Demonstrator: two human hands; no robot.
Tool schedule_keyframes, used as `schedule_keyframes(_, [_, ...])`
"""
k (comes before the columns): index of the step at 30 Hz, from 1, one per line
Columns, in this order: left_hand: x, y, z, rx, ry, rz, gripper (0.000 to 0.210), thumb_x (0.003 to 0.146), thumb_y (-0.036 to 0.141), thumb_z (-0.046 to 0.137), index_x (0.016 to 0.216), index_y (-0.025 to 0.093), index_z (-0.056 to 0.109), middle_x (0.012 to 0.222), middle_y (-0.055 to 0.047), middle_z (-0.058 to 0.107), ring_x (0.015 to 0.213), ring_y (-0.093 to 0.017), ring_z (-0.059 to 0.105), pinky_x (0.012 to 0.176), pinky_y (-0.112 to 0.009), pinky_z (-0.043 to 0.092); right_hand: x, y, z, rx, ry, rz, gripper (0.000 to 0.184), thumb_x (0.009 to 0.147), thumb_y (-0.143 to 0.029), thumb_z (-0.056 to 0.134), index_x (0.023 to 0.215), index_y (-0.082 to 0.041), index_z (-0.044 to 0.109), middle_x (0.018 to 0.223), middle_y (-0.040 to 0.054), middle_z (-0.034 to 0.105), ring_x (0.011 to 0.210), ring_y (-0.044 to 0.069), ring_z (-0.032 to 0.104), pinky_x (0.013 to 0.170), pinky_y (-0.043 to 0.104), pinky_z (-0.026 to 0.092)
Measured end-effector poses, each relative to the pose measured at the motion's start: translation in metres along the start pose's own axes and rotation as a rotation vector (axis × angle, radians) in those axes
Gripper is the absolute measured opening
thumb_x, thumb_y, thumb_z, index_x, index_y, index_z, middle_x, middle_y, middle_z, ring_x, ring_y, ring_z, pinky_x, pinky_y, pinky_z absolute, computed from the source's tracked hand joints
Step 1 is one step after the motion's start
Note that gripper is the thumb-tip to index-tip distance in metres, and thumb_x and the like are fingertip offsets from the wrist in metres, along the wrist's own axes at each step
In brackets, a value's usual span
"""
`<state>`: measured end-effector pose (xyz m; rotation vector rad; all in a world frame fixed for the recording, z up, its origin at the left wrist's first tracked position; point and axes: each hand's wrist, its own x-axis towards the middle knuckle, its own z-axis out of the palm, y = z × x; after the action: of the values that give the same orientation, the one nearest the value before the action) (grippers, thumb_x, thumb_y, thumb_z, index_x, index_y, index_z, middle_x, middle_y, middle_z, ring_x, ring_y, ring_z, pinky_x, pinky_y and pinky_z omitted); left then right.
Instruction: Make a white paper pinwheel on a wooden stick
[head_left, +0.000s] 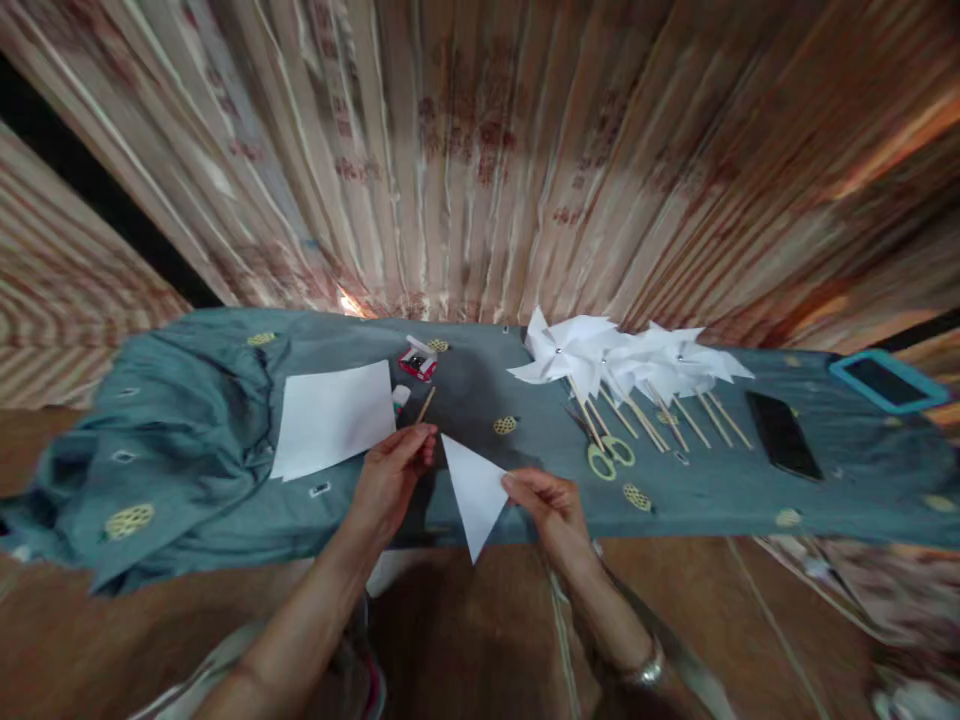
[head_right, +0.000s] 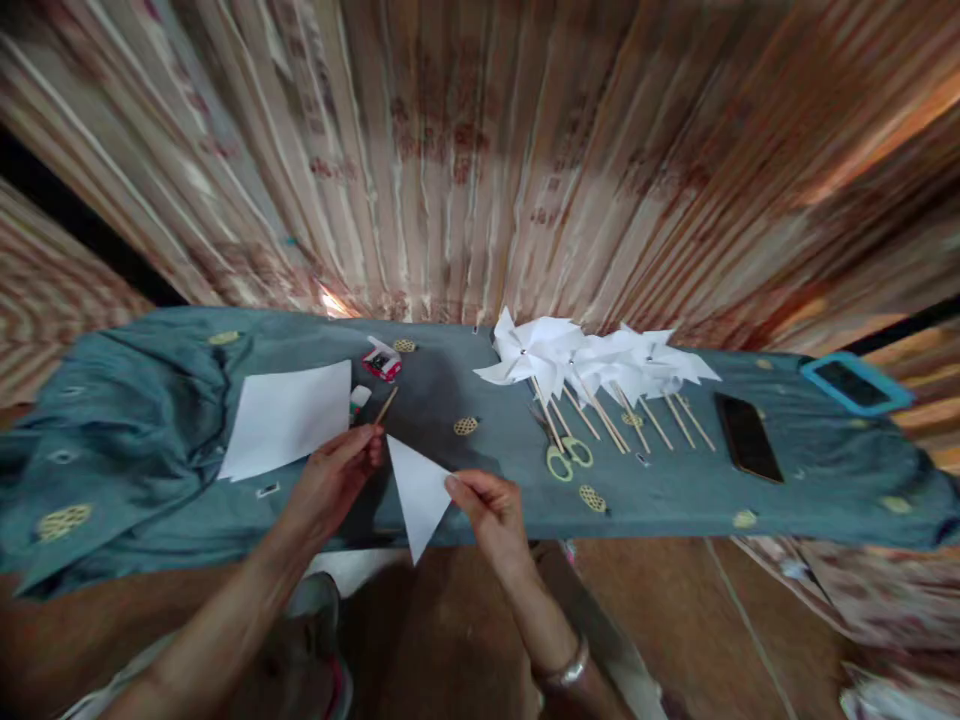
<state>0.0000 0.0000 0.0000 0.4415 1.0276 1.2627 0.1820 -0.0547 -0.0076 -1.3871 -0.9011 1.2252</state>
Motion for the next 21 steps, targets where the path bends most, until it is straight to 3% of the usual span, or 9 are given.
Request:
schedule_keyframes(4, [-0.01, -0.017, 0.008, 0.045, -0.096, -0.078, 0.049, 0.05, 0.044, 0.086, 0.087, 0.014, 0.076, 0.065, 0.0, 0.067, 0.061, -0.01, 0.058, 0.058, -0.021, 0.044, -0.001, 0.001, 0.001, -0.004, -0.037, -0.001, 0.02, 0.064, -0.04, 0.075, 0.062, -0.02, 0.075, 0.056, -0.0002, 0.064, 0.056, 0.013, 0.051, 0.058, 0.026, 0.04])
schedule_keyframes(6, [-0.015, -0.023, 0.012, 0.104, -0.132, -0.158, 0.047, 0.046, 0.04, 0.088, 0.083, 0.013, 0.076, 0.061, 0.0, 0.068, 0.056, -0.01, 0.056, 0.055, -0.021, 0.043, -0.002, 0.001, 0.003, 0.007, -0.065, 0.002, 0.02, 0.065, -0.04, 0.074, 0.064, -0.02, 0.075, 0.057, -0.0001, 0.065, 0.057, 0.013, 0.051, 0.058, 0.026, 0.04])
schedule_keyframes(9, [-0.02, -0.027, 0.015, 0.156, -0.093, -0.223, 0.042, 0.041, 0.04, 0.089, 0.068, 0.011, 0.075, 0.057, -0.003, 0.068, 0.05, -0.01, 0.054, 0.051, -0.021, 0.041, -0.003, 0.003, 0.008, 0.026, -0.087, -0.002, 0.021, 0.066, -0.041, 0.074, 0.063, -0.02, 0.075, 0.056, -0.0009, 0.064, 0.056, 0.012, 0.051, 0.059, 0.025, 0.039])
schedule_keyframes(21, [-0.013, -0.02, 0.007, 0.257, -0.105, -0.156, 0.036, 0.047, 0.042, 0.086, 0.062, 0.012, 0.072, 0.053, -0.002, 0.066, 0.045, -0.01, 0.052, 0.046, -0.021, 0.038, -0.002, 0.009, 0.015, 0.016, -0.175, -0.055, 0.026, 0.073, -0.044, 0.069, 0.069, -0.019, 0.074, 0.061, -0.0004, 0.065, 0.06, 0.013, 0.053, 0.061, 0.025, 0.042])
